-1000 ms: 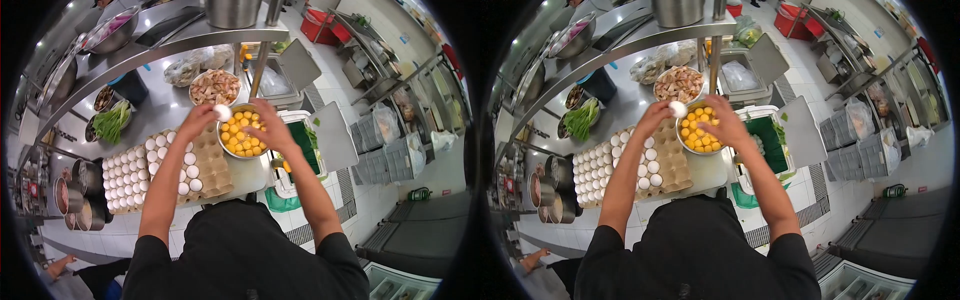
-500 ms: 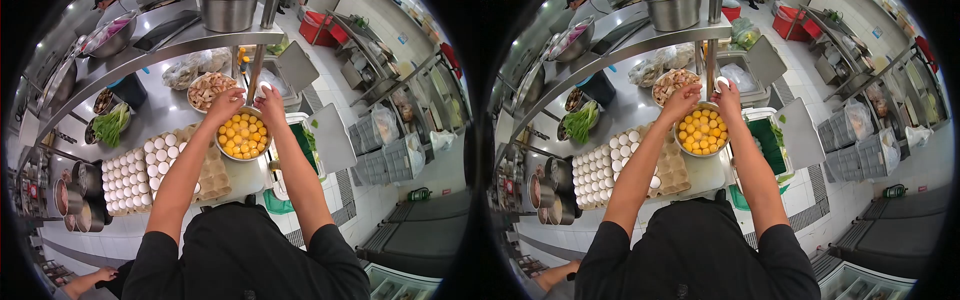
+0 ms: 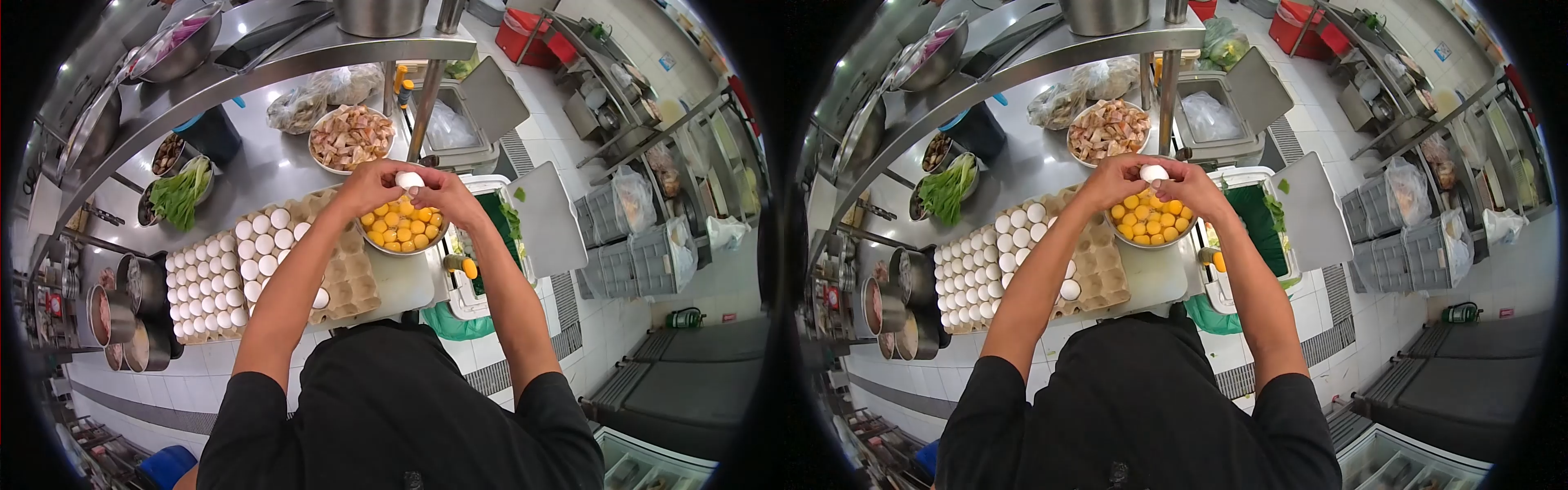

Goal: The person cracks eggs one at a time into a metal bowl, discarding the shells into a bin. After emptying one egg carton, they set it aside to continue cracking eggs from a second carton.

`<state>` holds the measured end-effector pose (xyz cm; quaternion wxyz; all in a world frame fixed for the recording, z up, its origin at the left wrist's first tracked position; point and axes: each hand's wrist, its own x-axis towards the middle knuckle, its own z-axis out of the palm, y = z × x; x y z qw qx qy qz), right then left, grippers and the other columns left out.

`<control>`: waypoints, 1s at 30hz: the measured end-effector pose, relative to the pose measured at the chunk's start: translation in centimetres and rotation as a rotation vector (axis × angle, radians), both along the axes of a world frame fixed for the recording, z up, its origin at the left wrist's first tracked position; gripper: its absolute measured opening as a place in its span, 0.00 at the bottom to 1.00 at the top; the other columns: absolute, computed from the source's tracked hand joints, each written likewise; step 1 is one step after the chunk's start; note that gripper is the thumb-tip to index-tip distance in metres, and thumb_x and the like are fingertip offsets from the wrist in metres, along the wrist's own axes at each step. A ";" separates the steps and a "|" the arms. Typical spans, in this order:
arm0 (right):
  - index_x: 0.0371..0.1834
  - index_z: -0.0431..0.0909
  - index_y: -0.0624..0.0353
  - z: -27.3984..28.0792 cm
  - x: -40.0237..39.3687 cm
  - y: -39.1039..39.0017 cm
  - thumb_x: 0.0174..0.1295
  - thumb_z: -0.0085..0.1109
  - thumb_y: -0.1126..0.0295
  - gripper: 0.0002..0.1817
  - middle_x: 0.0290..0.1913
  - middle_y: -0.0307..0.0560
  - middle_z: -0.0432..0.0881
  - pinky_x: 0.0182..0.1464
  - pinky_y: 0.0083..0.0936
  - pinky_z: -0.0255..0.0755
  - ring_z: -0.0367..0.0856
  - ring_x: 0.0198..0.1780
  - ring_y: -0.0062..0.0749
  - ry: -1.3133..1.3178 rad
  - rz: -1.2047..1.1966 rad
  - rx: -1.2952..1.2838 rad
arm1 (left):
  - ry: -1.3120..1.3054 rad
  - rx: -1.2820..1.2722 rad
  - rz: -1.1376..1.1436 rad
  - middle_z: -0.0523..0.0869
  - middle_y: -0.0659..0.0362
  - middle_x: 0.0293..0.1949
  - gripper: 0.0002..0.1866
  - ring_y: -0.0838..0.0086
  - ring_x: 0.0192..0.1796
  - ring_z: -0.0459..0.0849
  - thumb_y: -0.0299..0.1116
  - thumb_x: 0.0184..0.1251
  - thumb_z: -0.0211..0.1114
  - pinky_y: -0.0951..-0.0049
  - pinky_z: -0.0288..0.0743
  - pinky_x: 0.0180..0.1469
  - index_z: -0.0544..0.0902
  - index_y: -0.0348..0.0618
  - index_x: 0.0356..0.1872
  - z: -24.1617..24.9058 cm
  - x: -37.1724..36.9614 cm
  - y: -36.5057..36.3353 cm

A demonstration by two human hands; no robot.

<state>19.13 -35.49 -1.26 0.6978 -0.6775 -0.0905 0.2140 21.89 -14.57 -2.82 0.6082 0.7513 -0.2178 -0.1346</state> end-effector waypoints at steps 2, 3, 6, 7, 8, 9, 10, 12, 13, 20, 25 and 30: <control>0.66 0.78 0.60 0.8 0.0 0.1 0.63 0.66 0.74 0.25 0.45 0.37 0.85 0.46 0.18 0.76 0.80 0.38 0.17 -0.020 0.013 -0.043 | -0.021 0.015 0.013 0.90 0.57 0.44 0.21 0.75 0.44 0.89 0.25 0.59 0.68 0.75 0.82 0.50 0.85 0.42 0.56 0.2 -0.2 0.2; 0.66 0.78 0.60 1.1 0.0 0.1 0.62 0.67 0.75 0.26 0.44 0.36 0.85 0.46 0.18 0.76 0.79 0.38 0.17 -0.041 0.020 -0.085 | -0.043 0.031 0.020 0.89 0.57 0.45 0.21 0.75 0.44 0.88 0.24 0.59 0.68 0.75 0.82 0.50 0.85 0.42 0.56 0.5 -0.3 0.2; 0.66 0.78 0.57 0.4 0.5 -0.1 0.59 0.67 0.75 0.29 0.44 0.36 0.85 0.47 0.19 0.76 0.79 0.40 0.18 -0.139 0.029 -0.124 | -0.108 0.059 0.049 0.88 0.58 0.47 0.21 0.75 0.46 0.88 0.22 0.59 0.66 0.74 0.82 0.50 0.86 0.45 0.56 1.2 -0.7 0.1; 0.66 0.78 0.57 0.3 0.6 -0.2 0.59 0.67 0.75 0.29 0.44 0.36 0.85 0.47 0.19 0.76 0.79 0.40 0.18 -0.138 0.027 -0.124 | -0.108 0.059 0.047 0.88 0.58 0.47 0.21 0.75 0.46 0.88 0.22 0.59 0.66 0.74 0.82 0.50 0.86 0.45 0.56 1.7 -0.9 0.2; 0.66 0.78 0.56 0.2 0.7 -0.4 0.58 0.67 0.74 0.29 0.45 0.40 0.86 0.48 0.23 0.77 0.82 0.41 0.23 -0.213 0.034 -0.247 | -0.142 0.094 0.046 0.87 0.58 0.47 0.22 0.74 0.47 0.87 0.22 0.58 0.66 0.73 0.81 0.50 0.86 0.47 0.56 2.2 -1.0 0.4; 0.66 0.78 0.54 0.7 0.5 -0.3 0.57 0.67 0.72 0.29 0.46 0.44 0.87 0.50 0.26 0.78 0.85 0.42 0.29 -0.287 0.041 -0.371 | -0.175 0.128 0.046 0.86 0.58 0.46 0.23 0.72 0.48 0.87 0.22 0.57 0.67 0.72 0.80 0.51 0.86 0.49 0.56 2.6 -1.1 0.6; 0.66 0.78 0.54 1.1 0.3 -0.2 0.57 0.67 0.72 0.29 0.46 0.44 0.87 0.50 0.26 0.78 0.85 0.42 0.29 -0.287 0.042 -0.372 | -0.174 0.128 0.046 0.86 0.58 0.46 0.23 0.72 0.48 0.87 0.22 0.57 0.67 0.72 0.80 0.51 0.86 0.49 0.56 2.4 -1.0 0.8; 0.64 0.79 0.53 2.2 -0.4 0.1 0.56 0.67 0.69 0.28 0.51 0.56 0.86 0.55 0.33 0.77 0.87 0.48 0.43 -0.615 0.005 -0.850 | -0.493 0.384 0.007 0.84 0.55 0.54 0.24 0.72 0.53 0.85 0.20 0.57 0.65 0.72 0.80 0.55 0.83 0.43 0.58 2.4 -0.9 1.2; 0.64 0.79 0.53 2.3 -0.4 0.0 0.56 0.67 0.69 0.28 0.51 0.56 0.86 0.55 0.33 0.77 0.87 0.48 0.43 -0.612 0.003 -0.851 | -0.492 0.383 0.004 0.84 0.55 0.54 0.24 0.72 0.53 0.85 0.20 0.57 0.65 0.72 0.80 0.55 0.83 0.43 0.58 2.6 -1.1 1.3; 0.62 0.79 0.58 6.8 -1.5 -6.4 0.60 0.69 0.56 0.29 0.61 0.57 0.81 0.61 0.36 0.75 0.81 0.60 0.47 -0.556 -0.313 -1.343 | -0.004 0.055 -0.016 0.77 0.51 0.60 0.36 0.65 0.58 0.82 0.26 0.59 0.71 0.69 0.80 0.56 0.72 0.47 0.72 5.3 -1.1 -2.1; 0.49 0.85 0.58 6.8 -1.8 -11.3 0.64 0.65 0.59 0.17 0.50 0.52 0.85 0.50 0.40 0.77 0.85 0.50 0.45 -0.742 -0.649 -1.070 | -0.091 0.035 0.061 0.81 0.58 0.63 0.31 0.72 0.50 0.84 0.24 0.60 0.70 0.72 0.80 0.56 0.77 0.47 0.67 6.9 1.3 4.9; 0.49 0.85 0.58 4.2 -6.2 0.6 0.62 0.66 0.62 0.15 0.47 0.50 0.85 0.47 0.34 0.77 0.85 0.45 0.43 -0.387 -0.069 -0.738 | -0.002 0.656 0.165 0.89 0.60 0.47 0.19 0.72 0.42 0.86 0.29 0.54 0.74 0.72 0.78 0.48 0.86 0.41 0.50 2.0 -2.3 16.6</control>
